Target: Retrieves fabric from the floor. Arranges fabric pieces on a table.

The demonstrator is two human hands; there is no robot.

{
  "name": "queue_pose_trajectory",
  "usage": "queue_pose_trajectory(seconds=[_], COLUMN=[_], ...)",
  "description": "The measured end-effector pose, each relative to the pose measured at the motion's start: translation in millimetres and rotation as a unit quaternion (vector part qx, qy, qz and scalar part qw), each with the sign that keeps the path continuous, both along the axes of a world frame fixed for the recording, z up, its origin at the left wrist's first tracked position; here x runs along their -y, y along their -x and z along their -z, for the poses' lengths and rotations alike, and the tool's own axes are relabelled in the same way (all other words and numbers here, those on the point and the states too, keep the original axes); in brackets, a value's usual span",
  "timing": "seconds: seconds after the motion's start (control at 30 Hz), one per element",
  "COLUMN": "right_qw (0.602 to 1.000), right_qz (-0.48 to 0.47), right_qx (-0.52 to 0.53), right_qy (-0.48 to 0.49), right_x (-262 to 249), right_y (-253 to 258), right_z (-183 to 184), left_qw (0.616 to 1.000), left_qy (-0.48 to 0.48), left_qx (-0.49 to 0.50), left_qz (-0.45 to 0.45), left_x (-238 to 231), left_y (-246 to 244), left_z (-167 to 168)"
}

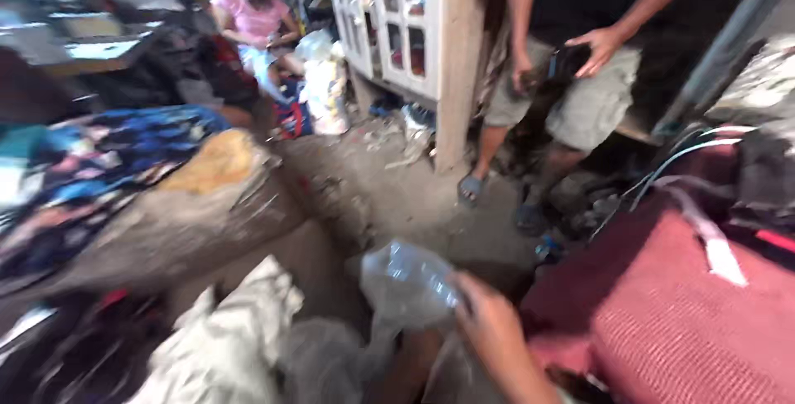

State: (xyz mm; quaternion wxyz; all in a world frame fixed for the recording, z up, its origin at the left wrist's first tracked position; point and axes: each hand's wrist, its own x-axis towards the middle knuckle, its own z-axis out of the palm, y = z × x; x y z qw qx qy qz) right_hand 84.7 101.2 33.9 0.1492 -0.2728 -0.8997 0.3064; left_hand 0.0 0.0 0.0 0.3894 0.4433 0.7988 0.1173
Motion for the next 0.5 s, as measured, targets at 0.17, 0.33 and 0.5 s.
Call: queue_pose_trajectory(seconds=[0.17, 0.33, 0.5], right_qw=[0.999, 0.991, 0.993], right_qz=[-0.026, -0.091, -0.094], right_qx=[0.026, -0.101, -0.068], right_qy=[0.010, -0.002, 0.004], right_x=[-30, -64, -75], right_y=[-6, -43, -49], right_z=[11, 58, 62], left_qw=[0.984, 0.958, 0.968], left_qy=[-0.120, -0.235, -0.176], left_qx=[-0.130, -0.158, -0.046], left_qz=[-0.028, -0.042, -0.176], left_x=[53, 121, 133], left_y=[-25, -56, -24], left_z=[75, 57, 28])
